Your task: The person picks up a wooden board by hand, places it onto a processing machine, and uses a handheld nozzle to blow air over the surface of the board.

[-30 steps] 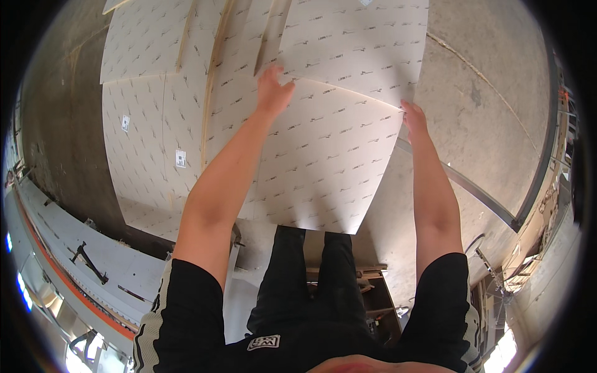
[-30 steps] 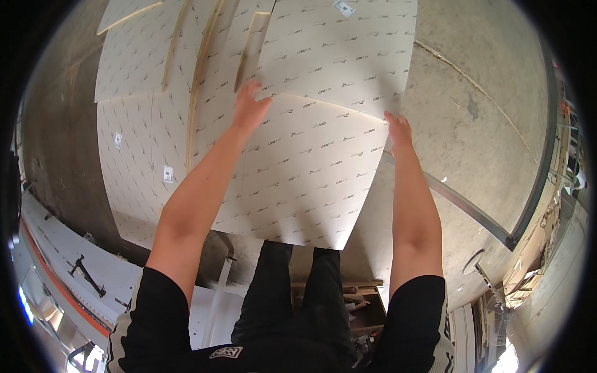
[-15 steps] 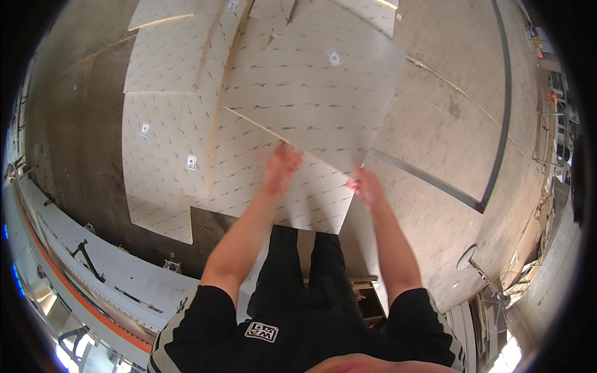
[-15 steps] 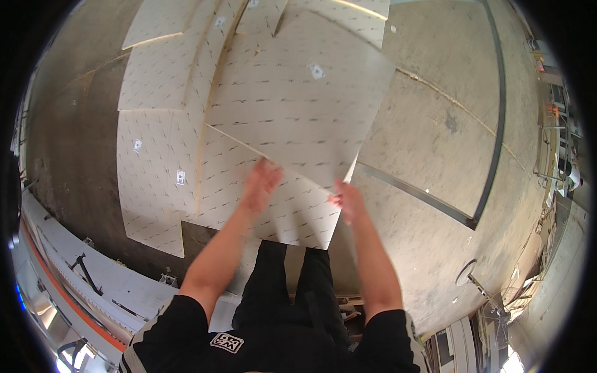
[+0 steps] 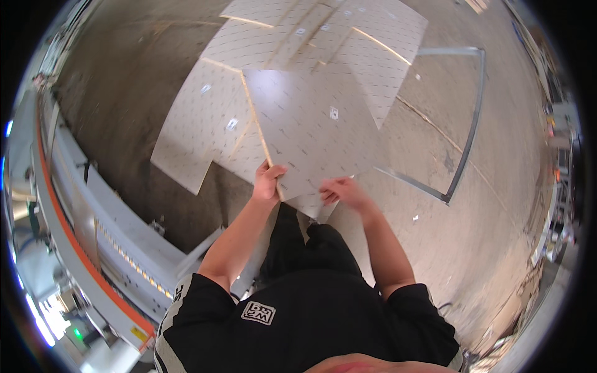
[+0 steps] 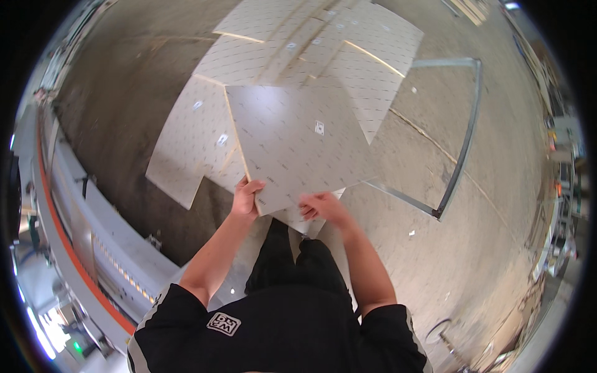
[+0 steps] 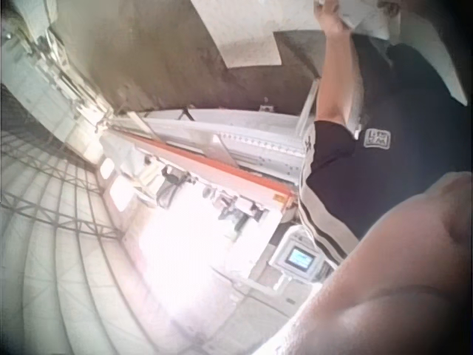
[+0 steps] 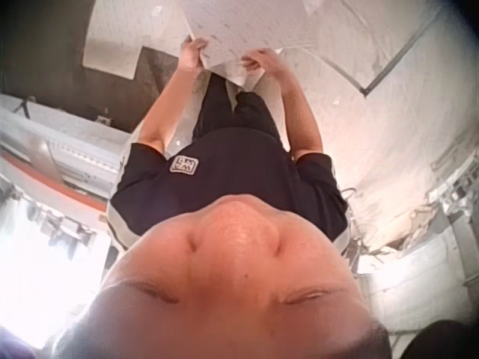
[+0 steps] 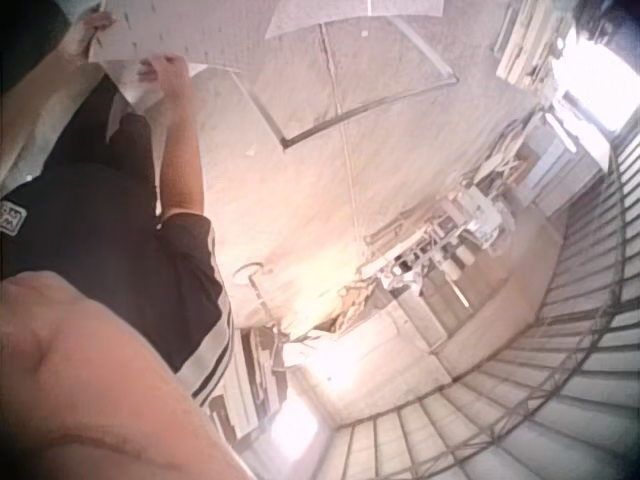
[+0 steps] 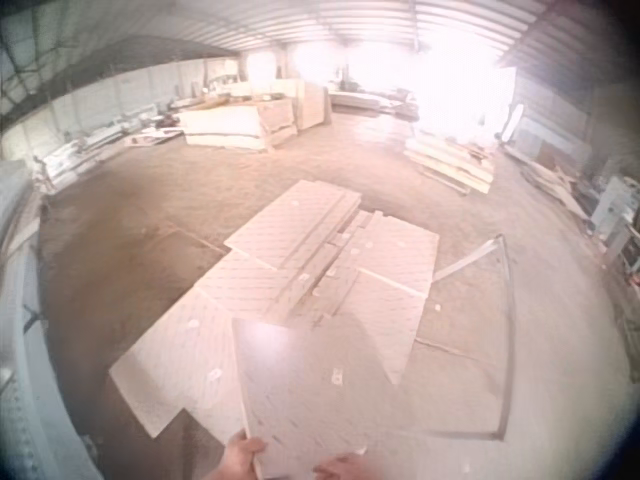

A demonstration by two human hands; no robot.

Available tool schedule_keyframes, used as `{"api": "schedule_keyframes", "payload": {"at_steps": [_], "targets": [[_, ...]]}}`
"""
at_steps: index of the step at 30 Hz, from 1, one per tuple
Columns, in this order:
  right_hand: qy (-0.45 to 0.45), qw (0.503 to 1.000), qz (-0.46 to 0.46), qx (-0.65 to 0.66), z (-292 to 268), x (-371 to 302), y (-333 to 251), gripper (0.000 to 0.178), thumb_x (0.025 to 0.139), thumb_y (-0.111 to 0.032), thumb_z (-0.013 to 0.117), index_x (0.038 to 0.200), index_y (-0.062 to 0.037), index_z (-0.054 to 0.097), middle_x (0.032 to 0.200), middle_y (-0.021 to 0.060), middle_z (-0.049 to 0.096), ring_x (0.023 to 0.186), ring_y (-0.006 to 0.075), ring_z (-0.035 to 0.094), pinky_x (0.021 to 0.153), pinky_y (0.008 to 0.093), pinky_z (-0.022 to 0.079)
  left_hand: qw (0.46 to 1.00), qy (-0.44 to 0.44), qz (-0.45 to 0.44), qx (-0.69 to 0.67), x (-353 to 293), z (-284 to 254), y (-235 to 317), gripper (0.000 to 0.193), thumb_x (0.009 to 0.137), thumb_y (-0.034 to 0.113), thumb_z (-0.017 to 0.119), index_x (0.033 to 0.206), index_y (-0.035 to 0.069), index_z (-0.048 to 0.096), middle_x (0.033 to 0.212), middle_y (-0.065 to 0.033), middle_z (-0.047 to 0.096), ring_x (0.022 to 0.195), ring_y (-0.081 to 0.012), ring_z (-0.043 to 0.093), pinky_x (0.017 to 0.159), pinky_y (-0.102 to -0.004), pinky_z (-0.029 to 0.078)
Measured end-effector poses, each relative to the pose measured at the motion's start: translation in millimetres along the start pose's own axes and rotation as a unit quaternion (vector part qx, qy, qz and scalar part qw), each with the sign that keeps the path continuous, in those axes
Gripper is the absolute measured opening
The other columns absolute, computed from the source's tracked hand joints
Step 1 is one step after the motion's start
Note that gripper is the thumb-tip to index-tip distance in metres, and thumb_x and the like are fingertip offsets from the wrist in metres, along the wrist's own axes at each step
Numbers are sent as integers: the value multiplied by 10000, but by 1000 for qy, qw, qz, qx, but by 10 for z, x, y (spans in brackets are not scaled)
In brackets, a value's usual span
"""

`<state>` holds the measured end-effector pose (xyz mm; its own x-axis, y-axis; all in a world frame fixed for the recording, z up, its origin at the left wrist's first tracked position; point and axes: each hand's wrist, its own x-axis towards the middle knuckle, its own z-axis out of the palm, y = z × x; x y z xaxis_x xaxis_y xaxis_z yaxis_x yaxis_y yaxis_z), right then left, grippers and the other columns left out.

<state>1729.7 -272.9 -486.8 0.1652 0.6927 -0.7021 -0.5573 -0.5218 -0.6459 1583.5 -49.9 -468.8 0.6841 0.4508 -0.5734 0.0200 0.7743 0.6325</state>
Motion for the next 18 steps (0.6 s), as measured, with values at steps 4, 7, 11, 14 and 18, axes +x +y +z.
{"api": "schedule_keyframes", "payload": {"at_steps": [4,7,11,14,18], "targets": [[236,924,-152,-261,-230,-115,36,535,989,-453,625,1138,55,706,1041,202,748,987,291,727,857,369,568,996,52,44,-60,-1506,-449,145,417,839,-5,592,1254,-51,605,1107,-155,700,969,-268,714,840,-405,607],[350,773,-176,-499,-831,295,590,690,971,-536,608,1328,55,595,1250,288,666,1186,416,635,1019,466,494,987,115,80,-74,-2672,-688,118,400,829,-6,599,1226,-46,633,1070,-149,714,945,-253,722,820,-389,610],[222,831,4,-510,-598,505,604,845,945,-672,548,1347,70,596,1326,301,632,1270,410,594,1072,459,451,962,189,165,-105,-4188,-1017,-40,398,809,29,624,1199,-48,649,1062,-137,732,898,-238,728,824,-370,600],[171,890,-25,-422,95,589,602,868,931,-694,548,1194,124,668,1261,279,671,1186,390,635,1028,451,465,945,200,227,-126,-5148,-1447,-480,387,812,94,640,1175,-38,665,1041,-143,733,917,-255,726,829,-375,598],[143,955,-28,-258,1051,445,806,827,938,-638,576,1165,151,676,1197,217,702,1120,326,654,991,418,485,903,212,321,-192,-5979,-1878,-1335,384,856,219,659,1164,-10,677,1060,-148,728,977,-266,716,870,-380,586]]}}
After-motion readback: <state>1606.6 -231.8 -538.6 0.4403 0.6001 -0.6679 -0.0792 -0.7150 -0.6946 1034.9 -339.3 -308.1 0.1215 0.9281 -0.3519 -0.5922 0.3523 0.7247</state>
